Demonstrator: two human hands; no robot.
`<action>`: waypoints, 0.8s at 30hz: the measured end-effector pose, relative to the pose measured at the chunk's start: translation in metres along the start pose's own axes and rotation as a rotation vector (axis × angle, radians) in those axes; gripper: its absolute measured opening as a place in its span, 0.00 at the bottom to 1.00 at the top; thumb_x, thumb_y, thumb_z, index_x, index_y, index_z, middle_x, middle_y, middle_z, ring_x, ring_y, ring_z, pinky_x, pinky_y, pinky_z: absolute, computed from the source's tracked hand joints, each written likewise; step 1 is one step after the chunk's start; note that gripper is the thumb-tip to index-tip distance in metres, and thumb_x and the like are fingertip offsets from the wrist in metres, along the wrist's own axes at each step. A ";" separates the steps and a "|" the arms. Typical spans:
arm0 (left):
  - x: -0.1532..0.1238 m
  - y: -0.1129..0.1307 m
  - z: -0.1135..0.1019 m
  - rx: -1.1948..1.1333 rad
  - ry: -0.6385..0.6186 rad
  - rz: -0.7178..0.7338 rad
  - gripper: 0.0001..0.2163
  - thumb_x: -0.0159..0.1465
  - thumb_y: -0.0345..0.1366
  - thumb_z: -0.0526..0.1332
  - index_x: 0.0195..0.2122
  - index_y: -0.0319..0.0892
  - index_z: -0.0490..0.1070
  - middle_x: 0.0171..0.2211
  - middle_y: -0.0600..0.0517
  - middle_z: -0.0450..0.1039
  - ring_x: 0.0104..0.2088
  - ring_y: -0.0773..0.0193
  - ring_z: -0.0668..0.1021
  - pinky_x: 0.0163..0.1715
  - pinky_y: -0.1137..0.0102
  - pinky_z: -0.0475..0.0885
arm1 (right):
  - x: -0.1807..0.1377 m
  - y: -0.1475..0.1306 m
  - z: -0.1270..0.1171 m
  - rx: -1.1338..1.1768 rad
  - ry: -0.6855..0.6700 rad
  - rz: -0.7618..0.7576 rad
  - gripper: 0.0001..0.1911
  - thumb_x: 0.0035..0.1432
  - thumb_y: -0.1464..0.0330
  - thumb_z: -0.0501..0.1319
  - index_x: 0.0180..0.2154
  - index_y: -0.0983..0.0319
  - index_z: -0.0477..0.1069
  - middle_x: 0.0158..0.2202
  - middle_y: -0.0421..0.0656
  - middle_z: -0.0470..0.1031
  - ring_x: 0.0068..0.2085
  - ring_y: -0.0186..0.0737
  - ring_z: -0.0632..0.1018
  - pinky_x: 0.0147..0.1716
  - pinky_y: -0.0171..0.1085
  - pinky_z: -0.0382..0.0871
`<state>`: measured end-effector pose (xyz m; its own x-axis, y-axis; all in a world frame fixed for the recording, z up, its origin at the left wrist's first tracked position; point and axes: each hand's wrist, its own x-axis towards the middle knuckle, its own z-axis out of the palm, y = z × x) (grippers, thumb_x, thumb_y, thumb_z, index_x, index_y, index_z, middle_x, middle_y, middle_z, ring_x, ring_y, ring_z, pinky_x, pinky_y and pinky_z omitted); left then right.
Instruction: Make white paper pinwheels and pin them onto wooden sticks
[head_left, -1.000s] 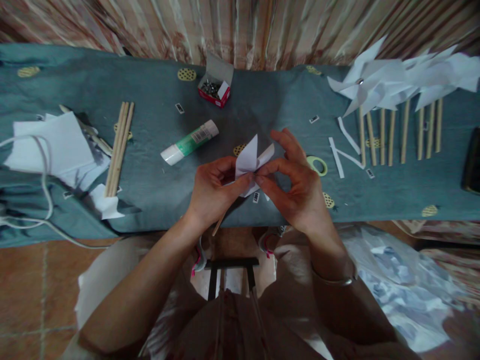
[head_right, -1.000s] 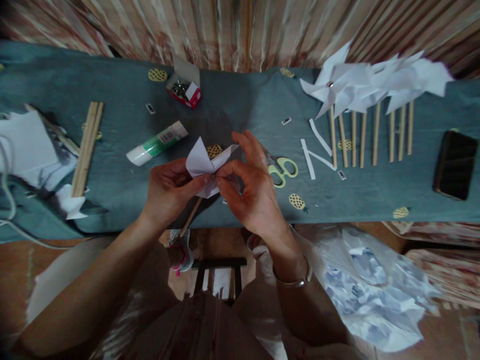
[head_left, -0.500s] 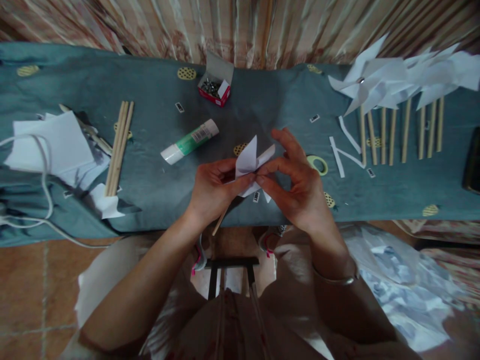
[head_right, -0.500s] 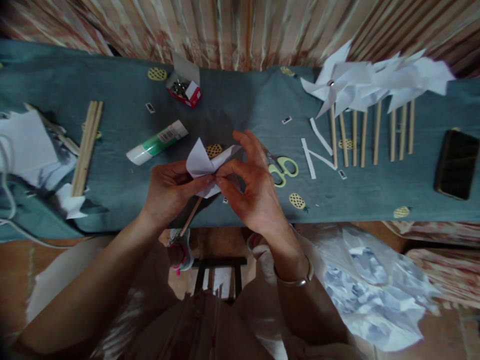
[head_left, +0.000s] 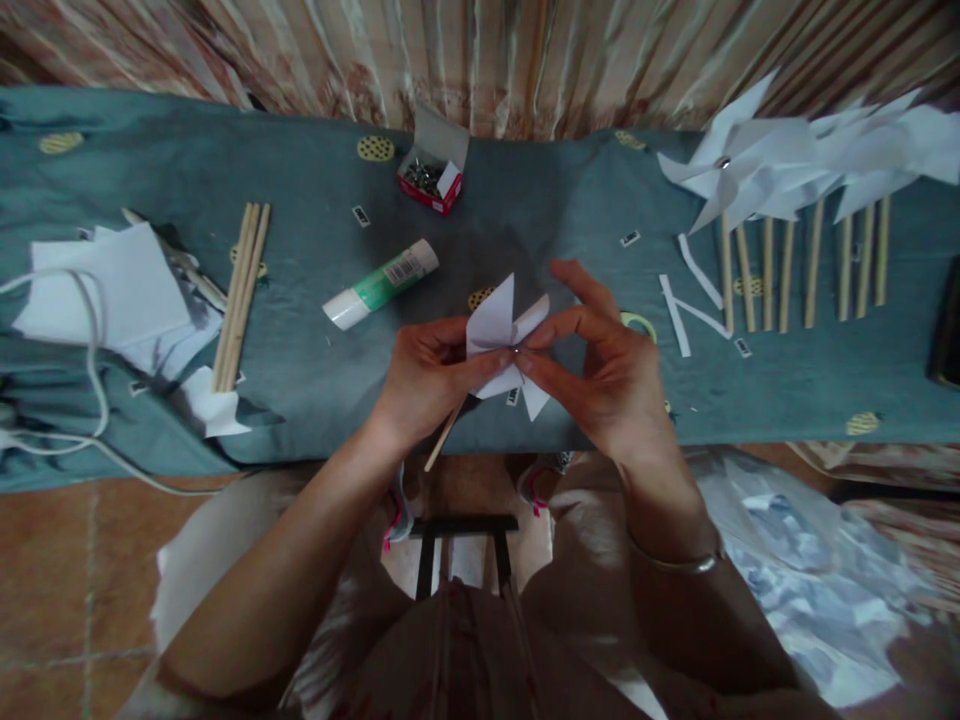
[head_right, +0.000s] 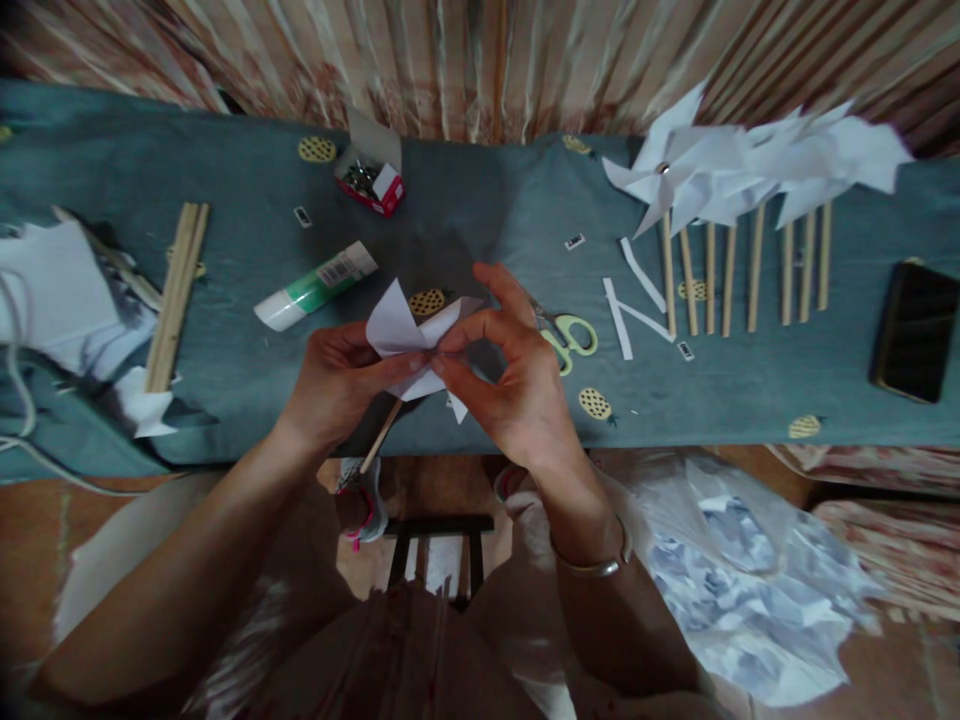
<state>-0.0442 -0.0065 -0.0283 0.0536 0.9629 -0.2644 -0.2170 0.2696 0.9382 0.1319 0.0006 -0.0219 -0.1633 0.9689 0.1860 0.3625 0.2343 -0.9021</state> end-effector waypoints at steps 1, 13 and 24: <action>0.000 0.000 0.000 -0.007 0.000 0.005 0.12 0.49 0.39 0.76 0.33 0.42 0.81 0.31 0.52 0.81 0.30 0.61 0.81 0.32 0.67 0.78 | 0.000 -0.002 0.000 0.005 0.017 0.012 0.07 0.52 0.68 0.69 0.33 0.54 0.73 0.66 0.39 0.66 0.69 0.47 0.64 0.70 0.54 0.54; 0.003 -0.001 -0.003 -0.038 0.016 0.000 0.14 0.48 0.44 0.77 0.32 0.43 0.81 0.30 0.52 0.82 0.29 0.62 0.81 0.31 0.69 0.76 | -0.001 0.017 0.015 0.422 0.062 0.224 0.40 0.46 0.60 0.74 0.59 0.50 0.62 0.51 0.41 0.78 0.50 0.44 0.81 0.50 0.46 0.78; 0.001 0.001 -0.003 -0.078 -0.005 -0.008 0.15 0.45 0.44 0.78 0.30 0.43 0.82 0.29 0.53 0.82 0.27 0.65 0.79 0.30 0.71 0.75 | 0.004 -0.001 0.014 0.730 -0.060 0.476 0.28 0.45 0.66 0.76 0.48 0.52 0.70 0.36 0.33 0.81 0.36 0.35 0.82 0.38 0.36 0.79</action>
<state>-0.0473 -0.0053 -0.0285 0.0604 0.9608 -0.2704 -0.2918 0.2761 0.9158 0.1176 0.0026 -0.0256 -0.1998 0.9401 -0.2760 -0.2704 -0.3237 -0.9067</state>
